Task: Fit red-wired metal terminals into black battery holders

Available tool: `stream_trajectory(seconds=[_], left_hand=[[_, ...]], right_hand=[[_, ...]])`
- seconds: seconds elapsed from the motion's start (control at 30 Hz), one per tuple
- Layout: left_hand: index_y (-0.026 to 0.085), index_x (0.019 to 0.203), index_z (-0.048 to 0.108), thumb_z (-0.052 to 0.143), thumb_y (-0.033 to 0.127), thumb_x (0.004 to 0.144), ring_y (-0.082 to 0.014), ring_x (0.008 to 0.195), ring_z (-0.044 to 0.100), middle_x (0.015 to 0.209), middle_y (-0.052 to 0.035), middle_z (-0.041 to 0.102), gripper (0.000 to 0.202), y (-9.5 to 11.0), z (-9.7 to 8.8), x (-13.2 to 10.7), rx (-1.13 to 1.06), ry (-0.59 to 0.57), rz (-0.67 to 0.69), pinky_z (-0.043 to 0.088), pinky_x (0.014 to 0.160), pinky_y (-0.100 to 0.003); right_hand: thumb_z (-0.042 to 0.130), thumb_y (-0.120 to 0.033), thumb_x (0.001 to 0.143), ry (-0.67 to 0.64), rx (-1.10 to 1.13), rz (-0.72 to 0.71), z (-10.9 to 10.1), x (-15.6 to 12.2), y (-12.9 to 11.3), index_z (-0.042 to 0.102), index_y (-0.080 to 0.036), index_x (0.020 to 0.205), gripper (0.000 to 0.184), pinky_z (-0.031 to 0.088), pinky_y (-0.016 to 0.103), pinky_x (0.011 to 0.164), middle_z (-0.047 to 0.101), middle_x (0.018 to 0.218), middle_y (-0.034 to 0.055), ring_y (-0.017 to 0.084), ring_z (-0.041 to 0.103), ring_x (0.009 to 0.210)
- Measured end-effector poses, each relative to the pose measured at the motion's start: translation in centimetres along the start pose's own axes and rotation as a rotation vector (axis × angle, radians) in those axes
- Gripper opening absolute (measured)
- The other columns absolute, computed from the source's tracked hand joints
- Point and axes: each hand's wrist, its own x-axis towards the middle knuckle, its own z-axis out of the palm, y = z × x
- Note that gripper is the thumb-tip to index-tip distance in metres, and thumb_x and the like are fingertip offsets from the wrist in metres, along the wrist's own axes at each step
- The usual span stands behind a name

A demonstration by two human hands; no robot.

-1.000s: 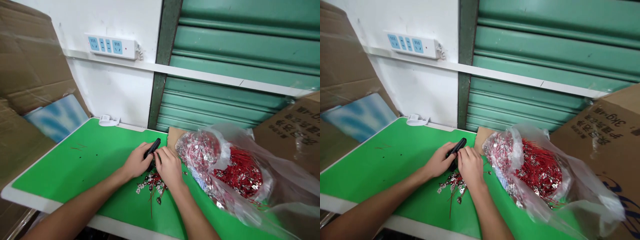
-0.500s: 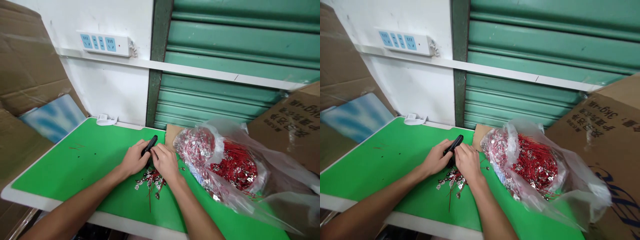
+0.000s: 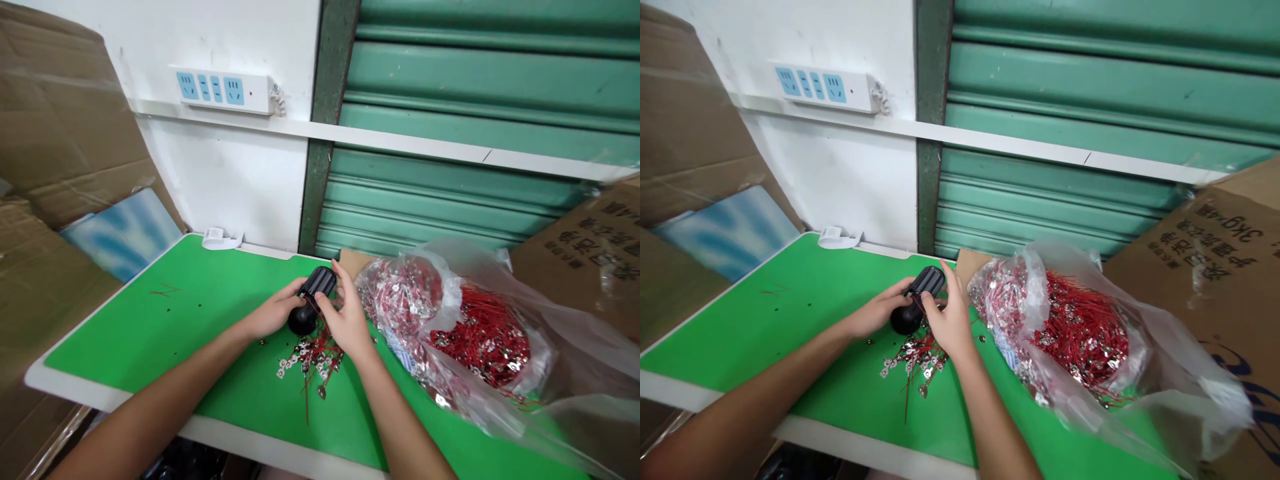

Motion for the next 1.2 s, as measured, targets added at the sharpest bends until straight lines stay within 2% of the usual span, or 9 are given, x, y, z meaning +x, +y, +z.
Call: stream_trajectory(seconds=[0.07, 0.13, 0.3, 0.47, 0.6, 0.77, 1.0, 1.1, 1.2], left_hand=[[0.016, 0.128, 0.058, 0.05, 0.032, 0.078, -0.0212, 0.118, 0.057, 0.131, -0.0073, 0.064, 0.052, 0.0, 0.2, 0.0, -0.087, -0.028, -0.002, 0.044, 0.109, -0.035], [0.014, 0.125, 0.058, 0.049, 0.034, 0.08, -0.0204, 0.109, 0.06, 0.125, -0.008, 0.066, 0.05, 0.1, 0.4, 0.0, -0.151, -0.023, -0.022, 0.047, 0.102, -0.034], [0.013, 0.123, 0.059, 0.055, 0.034, 0.075, -0.0174, 0.092, 0.059, 0.107, -0.0059, 0.068, 0.053, 0.5, 0.7, -0.2, -0.186, 0.029, -0.096, 0.047, 0.086, -0.029], [0.015, 0.125, 0.059, 0.054, 0.034, 0.074, -0.0171, 0.091, 0.059, 0.108, -0.0049, 0.07, 0.055, 0.6, 1.0, -0.6, -0.184, 0.02, -0.091, 0.047, 0.084, -0.028], [0.016, 0.127, 0.058, 0.054, 0.034, 0.072, -0.0166, 0.089, 0.059, 0.107, -0.0044, 0.07, 0.058, 0.7, 1.1, -0.7, -0.18, 0.021, -0.1, 0.047, 0.083, -0.028], [0.015, 0.126, 0.057, 0.056, 0.033, 0.068, -0.0175, 0.094, 0.059, 0.113, -0.0052, 0.068, 0.06, 0.8, 1.2, -0.6, -0.204, 0.021, -0.095, 0.047, 0.085, -0.029], [0.014, 0.113, 0.06, 0.055, 0.033, 0.068, -0.016, 0.087, 0.053, 0.096, -0.0035, 0.064, 0.049, 0.7, 0.9, -0.3, -0.218, 0.042, -0.088, 0.044, 0.081, -0.027], [0.015, 0.113, 0.06, 0.054, 0.034, 0.07, -0.0149, 0.083, 0.05, 0.087, -0.0014, 0.06, 0.048, 0.5, 0.9, -0.4, -0.186, 0.048, -0.094, 0.043, 0.077, -0.026], [0.015, 0.113, 0.06, 0.054, 0.035, 0.07, -0.0141, 0.082, 0.048, 0.087, -0.0009, 0.058, 0.048, 0.6, 1.0, -0.5, -0.16, 0.06, -0.095, 0.042, 0.076, -0.025]], right_hand=[[0.059, -0.027, 0.093, -0.073, 0.067, 0.049, 0.1, -0.2, 0.1, 0.039, -0.023, 0.154, 0.065, 0.062, 0.031, 0.076, 0.062, 0.136, 0.0138, 0.02, 0.07, 0.104], [0.06, -0.028, 0.093, -0.076, 0.034, 0.029, 0.2, -0.4, -0.2, 0.042, -0.023, 0.152, 0.061, 0.062, 0.031, 0.075, 0.065, 0.132, 0.0129, 0.02, 0.071, 0.101], [0.057, -0.025, 0.096, -0.059, -0.17, -0.178, -0.1, -0.8, -1.4, 0.048, -0.024, 0.148, 0.052, 0.061, 0.033, 0.084, 0.062, 0.136, 0.0118, 0.023, 0.065, 0.116], [0.051, -0.023, 0.099, -0.06, -0.226, -0.249, -0.3, -1.0, -2.2, 0.049, -0.024, 0.147, 0.048, 0.057, 0.038, 0.098, 0.062, 0.136, 0.0104, 0.023, 0.061, 0.125], [0.051, -0.023, 0.099, -0.047, -0.228, -0.245, -0.3, -1.1, -2.3, 0.049, -0.024, 0.146, 0.047, 0.056, 0.036, 0.098, 0.062, 0.135, 0.01, 0.022, 0.062, 0.125], [0.052, -0.023, 0.099, -0.055, -0.213, -0.24, 0.0, -1.3, -2.2, 0.05, -0.023, 0.145, 0.047, 0.056, 0.034, 0.096, 0.063, 0.132, 0.0095, 0.021, 0.062, 0.123], [0.052, -0.024, 0.099, -0.048, -0.203, -0.202, 0.1, -1.1, -1.9, 0.049, -0.022, 0.146, 0.047, 0.056, 0.033, 0.097, 0.062, 0.135, 0.0106, 0.021, 0.061, 0.124], [0.051, -0.023, 0.1, -0.047, -0.217, -0.213, 0.1, -1.0, -1.9, 0.048, -0.021, 0.146, 0.047, 0.053, 0.034, 0.102, 0.062, 0.134, 0.0106, 0.02, 0.061, 0.124], [0.05, -0.023, 0.1, -0.056, -0.226, -0.221, 0.1, -1.1, -1.9, 0.047, -0.02, 0.146, 0.046, 0.052, 0.035, 0.105, 0.061, 0.134, 0.0107, 0.02, 0.06, 0.125]])
